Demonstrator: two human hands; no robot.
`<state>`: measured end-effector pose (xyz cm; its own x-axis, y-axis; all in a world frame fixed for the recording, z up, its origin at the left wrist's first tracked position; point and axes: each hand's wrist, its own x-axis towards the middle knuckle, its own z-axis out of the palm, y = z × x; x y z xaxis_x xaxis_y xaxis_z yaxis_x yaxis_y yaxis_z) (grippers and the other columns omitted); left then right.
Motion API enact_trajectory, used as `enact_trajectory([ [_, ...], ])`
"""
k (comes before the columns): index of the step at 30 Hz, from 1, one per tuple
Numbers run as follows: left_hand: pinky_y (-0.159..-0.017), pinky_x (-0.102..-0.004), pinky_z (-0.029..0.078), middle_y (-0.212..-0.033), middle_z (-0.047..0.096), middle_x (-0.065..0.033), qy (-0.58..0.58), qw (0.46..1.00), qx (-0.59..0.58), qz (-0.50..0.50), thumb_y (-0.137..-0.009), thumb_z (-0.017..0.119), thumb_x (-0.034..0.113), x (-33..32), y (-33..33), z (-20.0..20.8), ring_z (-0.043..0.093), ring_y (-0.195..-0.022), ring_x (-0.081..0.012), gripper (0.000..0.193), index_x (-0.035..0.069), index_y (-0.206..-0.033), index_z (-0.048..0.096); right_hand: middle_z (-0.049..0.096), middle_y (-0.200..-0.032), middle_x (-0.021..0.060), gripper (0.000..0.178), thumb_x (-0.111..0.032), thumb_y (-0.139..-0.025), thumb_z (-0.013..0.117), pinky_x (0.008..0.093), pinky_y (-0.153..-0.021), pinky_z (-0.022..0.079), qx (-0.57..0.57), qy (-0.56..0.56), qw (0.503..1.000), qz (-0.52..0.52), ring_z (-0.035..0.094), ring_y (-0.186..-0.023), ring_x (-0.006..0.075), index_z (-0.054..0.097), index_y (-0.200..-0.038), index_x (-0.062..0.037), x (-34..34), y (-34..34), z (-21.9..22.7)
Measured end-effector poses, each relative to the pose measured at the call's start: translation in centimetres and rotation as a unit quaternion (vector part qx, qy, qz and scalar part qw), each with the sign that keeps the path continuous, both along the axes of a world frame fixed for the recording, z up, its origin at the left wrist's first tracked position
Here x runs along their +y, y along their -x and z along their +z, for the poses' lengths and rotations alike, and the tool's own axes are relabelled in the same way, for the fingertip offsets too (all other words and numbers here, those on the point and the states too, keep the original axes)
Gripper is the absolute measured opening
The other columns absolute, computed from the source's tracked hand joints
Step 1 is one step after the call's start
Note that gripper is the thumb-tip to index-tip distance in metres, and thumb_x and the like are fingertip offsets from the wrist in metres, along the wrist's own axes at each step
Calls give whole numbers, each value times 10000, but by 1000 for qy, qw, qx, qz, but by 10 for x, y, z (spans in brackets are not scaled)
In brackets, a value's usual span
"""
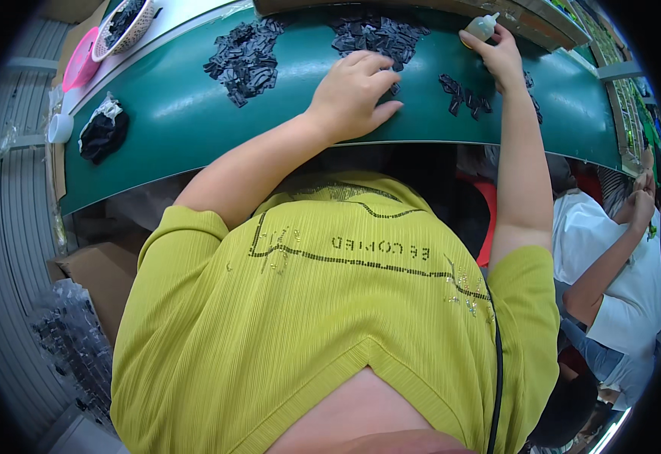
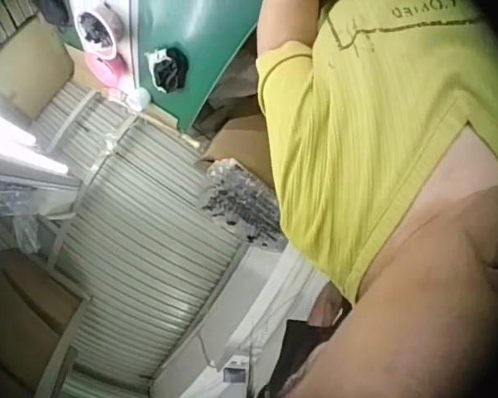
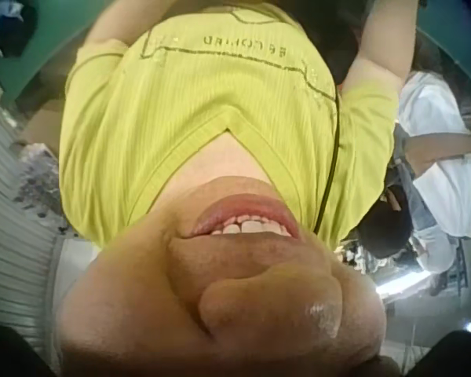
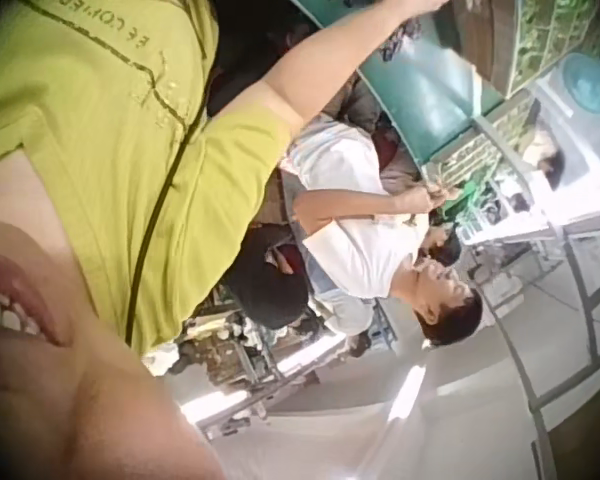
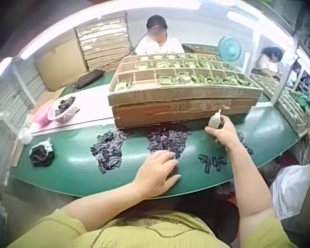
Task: Assembling and gluing components onto small toy car bodies at an assembly station.
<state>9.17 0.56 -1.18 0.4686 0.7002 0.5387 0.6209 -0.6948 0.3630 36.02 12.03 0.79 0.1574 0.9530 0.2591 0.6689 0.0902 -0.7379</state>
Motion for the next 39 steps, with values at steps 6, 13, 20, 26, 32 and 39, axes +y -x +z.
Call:
enact_trajectory([
  [6,-1035,-474,361,-1310,531,-100,-69,989,128,-6,-854,620,244,25,-20,-8,428,-1283,-307,272,188,-1119,647,655,-895,71,397,-299,-744,754,291,-739,477,101,22,994,36,613,-801,153,635,-995,-16,17,-14,-17],
  [13,-1044,-462,355,-1263,564,-114,-77,993,92,-9,-836,640,218,52,-27,-4,453,-1265,-303,329,122,-1150,614,665,-941,29,274,-203,-796,740,189,-631,386,334,-51,941,10,575,-779,74,684,-1005,-36,-72,-44,18],
  [20,-1077,-457,311,-1345,462,-219,41,988,128,-74,-846,623,360,36,-73,-2,419,-1281,-344,553,-23,-1226,500,626,-1081,114,275,-114,-881,622,290,-828,475,386,-79,919,30,617,-943,186,588,-1121,15,-131,-34,5],
  [26,-1037,-469,344,-1286,504,-210,20,997,36,-64,-781,688,311,15,-13,29,470,-1218,-339,522,-4,-1167,533,596,-1088,120,304,-115,-899,595,327,-855,477,370,-40,918,138,602,-941,200,544,-1169,15,-138,2,10],
  [32,-951,-441,421,-1137,615,-177,-57,979,30,191,-733,707,319,30,123,18,560,-1100,-339,419,38,-1037,642,593,-1055,89,352,-79,-876,627,283,-801,484,340,35,915,215,600,-912,167,532,-1202,13,-132,62,10],
  [39,-1025,-449,352,-1252,559,-170,16,960,106,257,-771,667,458,67,174,15,482,-1201,-337,502,87,-1109,648,610,-1059,87,340,-155,-846,633,287,-851,455,363,99,879,293,585,-968,156,574,-1142,0,-88,146,20],
])
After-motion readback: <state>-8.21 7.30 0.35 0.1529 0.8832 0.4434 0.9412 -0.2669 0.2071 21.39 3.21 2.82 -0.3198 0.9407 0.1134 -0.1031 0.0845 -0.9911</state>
